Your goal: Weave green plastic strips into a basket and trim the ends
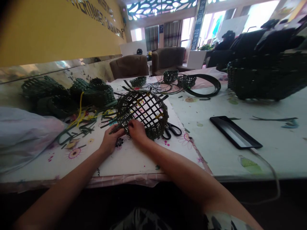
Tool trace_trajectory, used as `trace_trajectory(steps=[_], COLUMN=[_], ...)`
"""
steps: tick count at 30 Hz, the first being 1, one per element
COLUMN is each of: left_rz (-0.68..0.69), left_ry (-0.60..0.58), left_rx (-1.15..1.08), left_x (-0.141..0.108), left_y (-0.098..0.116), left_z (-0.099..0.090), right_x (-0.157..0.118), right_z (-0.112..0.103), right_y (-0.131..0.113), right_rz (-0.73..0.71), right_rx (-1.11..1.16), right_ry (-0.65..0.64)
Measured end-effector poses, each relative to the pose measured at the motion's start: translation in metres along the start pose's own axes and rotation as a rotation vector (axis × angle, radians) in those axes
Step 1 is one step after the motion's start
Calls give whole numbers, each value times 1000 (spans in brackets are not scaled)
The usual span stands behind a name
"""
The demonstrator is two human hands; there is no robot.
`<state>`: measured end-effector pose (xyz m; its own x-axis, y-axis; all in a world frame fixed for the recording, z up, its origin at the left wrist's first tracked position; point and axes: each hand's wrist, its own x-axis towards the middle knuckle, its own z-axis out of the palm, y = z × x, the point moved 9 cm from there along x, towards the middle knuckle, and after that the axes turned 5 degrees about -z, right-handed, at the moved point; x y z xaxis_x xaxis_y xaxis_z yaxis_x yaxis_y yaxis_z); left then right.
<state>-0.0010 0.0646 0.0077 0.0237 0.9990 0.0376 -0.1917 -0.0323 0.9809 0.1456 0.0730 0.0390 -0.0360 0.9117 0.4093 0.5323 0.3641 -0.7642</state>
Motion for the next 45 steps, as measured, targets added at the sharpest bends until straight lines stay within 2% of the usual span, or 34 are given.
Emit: trace_trajectory(steps=[6,11,18,28,36,45], left_rz=[54,-5,-52,-13,-31,43], left_ry=[38,-13,-39,-28,-53,-13], left_rx=[85,-20,-43,12,17,64], left_x=[0,-1,-2,2,-1,2], left_y=[4,2,1,0,2,3], left_z=[0,4,7,1,4,1], right_x=[-1,-1,-2,-5,-2,-4], right_z=[2,2,5,4,6,5], right_y=[-2,-1,9,9,10,5], right_rz=[13,32,130,201,125,82], right_rx=[31,66,175,310,199,187], right_ry=[-6,-22,-47,-59,-44,-34])
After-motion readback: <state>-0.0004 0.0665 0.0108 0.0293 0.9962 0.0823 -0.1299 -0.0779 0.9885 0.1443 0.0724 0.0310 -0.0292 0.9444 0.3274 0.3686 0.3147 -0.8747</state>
